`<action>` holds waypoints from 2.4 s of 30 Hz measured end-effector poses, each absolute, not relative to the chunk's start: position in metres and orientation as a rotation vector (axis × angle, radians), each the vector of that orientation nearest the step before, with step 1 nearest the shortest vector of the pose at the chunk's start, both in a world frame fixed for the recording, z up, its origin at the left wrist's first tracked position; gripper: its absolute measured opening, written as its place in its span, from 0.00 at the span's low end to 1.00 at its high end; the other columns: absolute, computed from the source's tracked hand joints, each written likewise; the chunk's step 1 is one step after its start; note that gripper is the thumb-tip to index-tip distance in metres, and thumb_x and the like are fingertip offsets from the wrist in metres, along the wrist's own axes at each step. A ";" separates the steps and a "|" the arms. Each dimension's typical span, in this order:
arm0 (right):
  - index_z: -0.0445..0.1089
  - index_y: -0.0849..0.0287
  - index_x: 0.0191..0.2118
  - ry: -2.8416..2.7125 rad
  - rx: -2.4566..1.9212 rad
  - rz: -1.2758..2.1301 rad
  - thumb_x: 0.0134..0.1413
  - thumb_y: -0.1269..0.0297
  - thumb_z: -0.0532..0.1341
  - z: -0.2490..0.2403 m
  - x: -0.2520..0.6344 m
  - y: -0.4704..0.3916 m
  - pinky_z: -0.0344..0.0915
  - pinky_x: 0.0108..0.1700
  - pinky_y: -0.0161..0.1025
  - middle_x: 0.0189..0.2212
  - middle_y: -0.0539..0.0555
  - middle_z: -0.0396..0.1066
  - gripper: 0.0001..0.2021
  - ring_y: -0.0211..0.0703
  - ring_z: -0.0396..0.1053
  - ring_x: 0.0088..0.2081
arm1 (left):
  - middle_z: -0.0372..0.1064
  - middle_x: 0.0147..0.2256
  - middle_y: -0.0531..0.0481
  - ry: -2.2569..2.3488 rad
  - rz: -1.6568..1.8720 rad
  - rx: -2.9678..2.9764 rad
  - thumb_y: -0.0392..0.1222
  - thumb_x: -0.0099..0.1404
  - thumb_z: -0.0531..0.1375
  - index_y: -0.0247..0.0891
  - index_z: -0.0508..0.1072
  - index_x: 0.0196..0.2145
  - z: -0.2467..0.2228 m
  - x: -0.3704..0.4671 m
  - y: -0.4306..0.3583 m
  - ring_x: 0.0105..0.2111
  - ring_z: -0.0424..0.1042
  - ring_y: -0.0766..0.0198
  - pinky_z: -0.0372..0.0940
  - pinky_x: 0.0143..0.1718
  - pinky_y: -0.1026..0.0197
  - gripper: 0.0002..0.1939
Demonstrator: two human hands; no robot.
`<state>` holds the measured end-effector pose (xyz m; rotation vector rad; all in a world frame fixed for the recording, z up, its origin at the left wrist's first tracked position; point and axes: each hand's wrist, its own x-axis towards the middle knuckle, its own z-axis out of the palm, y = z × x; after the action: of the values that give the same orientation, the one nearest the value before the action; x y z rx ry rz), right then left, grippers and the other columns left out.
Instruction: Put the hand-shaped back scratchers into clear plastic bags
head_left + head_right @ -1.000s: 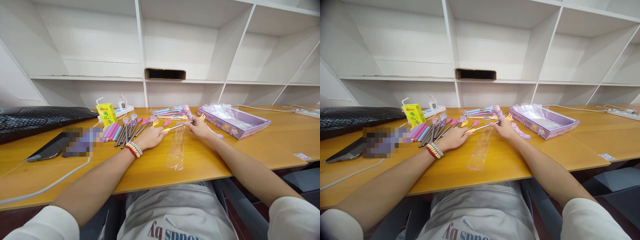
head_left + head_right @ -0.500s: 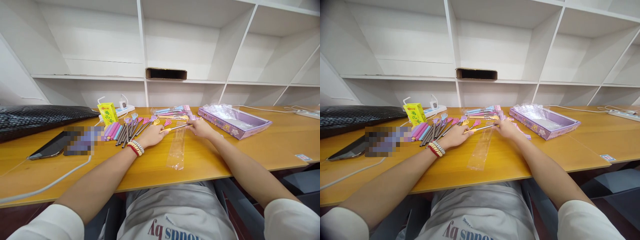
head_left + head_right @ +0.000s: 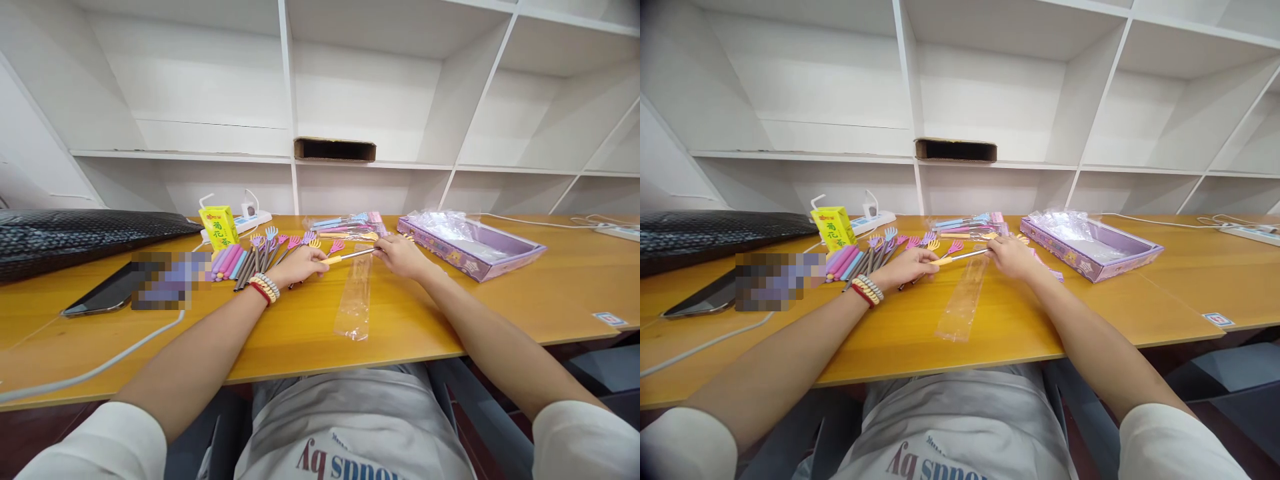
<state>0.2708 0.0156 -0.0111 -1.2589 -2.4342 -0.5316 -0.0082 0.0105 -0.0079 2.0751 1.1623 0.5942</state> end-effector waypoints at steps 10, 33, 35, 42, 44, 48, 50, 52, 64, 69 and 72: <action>0.66 0.59 0.37 -2.556 -1.370 -0.451 0.61 0.58 0.45 -0.010 0.264 0.004 0.48 0.30 0.36 0.33 0.56 0.71 0.16 0.42 0.66 0.31 | 0.62 0.19 0.53 1.041 0.530 2.238 0.53 0.57 0.55 0.32 0.76 0.31 0.006 -0.023 0.010 0.18 0.54 0.72 0.47 0.19 0.66 0.20; 0.62 0.62 0.24 -2.521 -1.247 0.276 0.55 0.58 0.50 -0.015 0.264 0.005 0.47 0.26 0.33 0.19 0.48 0.61 0.15 0.34 0.55 0.22 | 0.70 0.23 0.48 1.109 0.662 3.270 0.47 0.64 0.49 0.37 0.75 0.34 0.001 -0.009 -0.009 0.23 0.66 0.65 0.52 0.25 0.63 0.17; 0.62 0.62 0.23 -2.519 -1.230 0.319 0.55 0.58 0.50 -0.016 0.262 0.004 0.47 0.25 0.33 0.18 0.47 0.58 0.15 0.34 0.53 0.21 | 0.70 0.23 0.48 1.117 0.663 3.314 0.47 0.63 0.49 0.38 0.75 0.35 0.001 -0.008 -0.011 0.23 0.66 0.65 0.52 0.24 0.63 0.16; 0.62 0.62 0.23 -2.483 -1.231 0.383 0.54 0.58 0.50 -0.014 0.250 -0.006 0.46 0.25 0.33 0.18 0.48 0.59 0.15 0.33 0.53 0.21 | 0.69 0.22 0.48 1.122 0.626 3.379 0.47 0.63 0.49 0.37 0.73 0.34 0.000 -0.001 -0.018 0.22 0.64 0.65 0.51 0.24 0.62 0.16; 0.63 0.62 0.23 -2.495 -1.240 0.396 0.55 0.58 0.49 -0.013 0.247 -0.008 0.47 0.25 0.33 0.18 0.48 0.60 0.16 0.33 0.53 0.21 | 0.68 0.22 0.47 1.118 0.628 3.384 0.47 0.64 0.49 0.37 0.73 0.34 0.001 0.001 -0.020 0.21 0.64 0.65 0.50 0.24 0.62 0.16; 0.64 0.62 0.25 -2.509 -1.231 0.311 0.56 0.59 0.49 -0.008 0.244 -0.011 0.47 0.25 0.33 0.20 0.49 0.62 0.16 0.33 0.54 0.21 | 0.69 0.22 0.47 1.096 0.677 3.363 0.47 0.64 0.49 0.37 0.74 0.35 0.003 0.000 -0.015 0.22 0.64 0.65 0.48 0.24 0.62 0.17; 0.66 0.62 0.26 -2.504 -1.198 0.193 0.57 0.59 0.49 -0.004 0.243 -0.012 0.48 0.26 0.33 0.21 0.50 0.65 0.16 0.33 0.55 0.22 | 0.70 0.24 0.47 1.089 0.743 3.306 0.49 0.63 0.50 0.38 0.74 0.35 0.004 -0.002 -0.009 0.24 0.65 0.64 0.49 0.25 0.62 0.17; 0.67 0.62 0.30 -2.500 -1.149 0.070 0.57 0.58 0.50 0.001 0.245 -0.012 0.50 0.28 0.33 0.24 0.52 0.67 0.15 0.35 0.58 0.24 | 0.72 0.26 0.47 1.132 0.843 3.211 0.51 0.62 0.51 0.38 0.75 0.34 0.006 -0.006 -0.002 0.26 0.66 0.64 0.50 0.27 0.63 0.17; 0.68 0.59 0.40 -2.536 -1.261 -0.049 0.59 0.62 0.48 0.003 0.269 0.000 0.54 0.33 0.35 0.31 0.55 0.71 0.13 0.41 0.64 0.31 | 0.60 0.17 0.54 1.296 0.779 2.780 0.55 0.58 0.54 0.35 0.70 0.22 0.013 -0.037 0.022 0.19 0.56 0.69 0.46 0.22 0.65 0.20; 0.68 0.60 0.33 -2.590 -1.263 0.104 0.58 0.62 0.49 0.003 0.270 0.004 0.54 0.31 0.34 0.27 0.53 0.70 0.13 0.39 0.63 0.28 | 0.51 0.16 0.56 1.222 0.743 2.620 0.54 0.59 0.53 0.35 0.65 0.18 0.017 -0.046 0.029 0.19 0.50 0.71 0.45 0.21 0.65 0.21; 0.67 0.60 0.30 -2.602 -1.252 0.116 0.58 0.62 0.49 0.002 0.269 0.003 0.53 0.30 0.33 0.25 0.52 0.69 0.13 0.37 0.62 0.26 | 0.49 0.16 0.56 1.189 0.691 2.566 0.54 0.58 0.53 0.35 0.62 0.15 0.018 -0.048 0.029 0.19 0.49 0.71 0.44 0.21 0.64 0.22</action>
<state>0.2687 0.0028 0.0021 -1.2516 -2.6022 0.1158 -0.0479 0.0285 0.0179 2.5661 1.1891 0.6912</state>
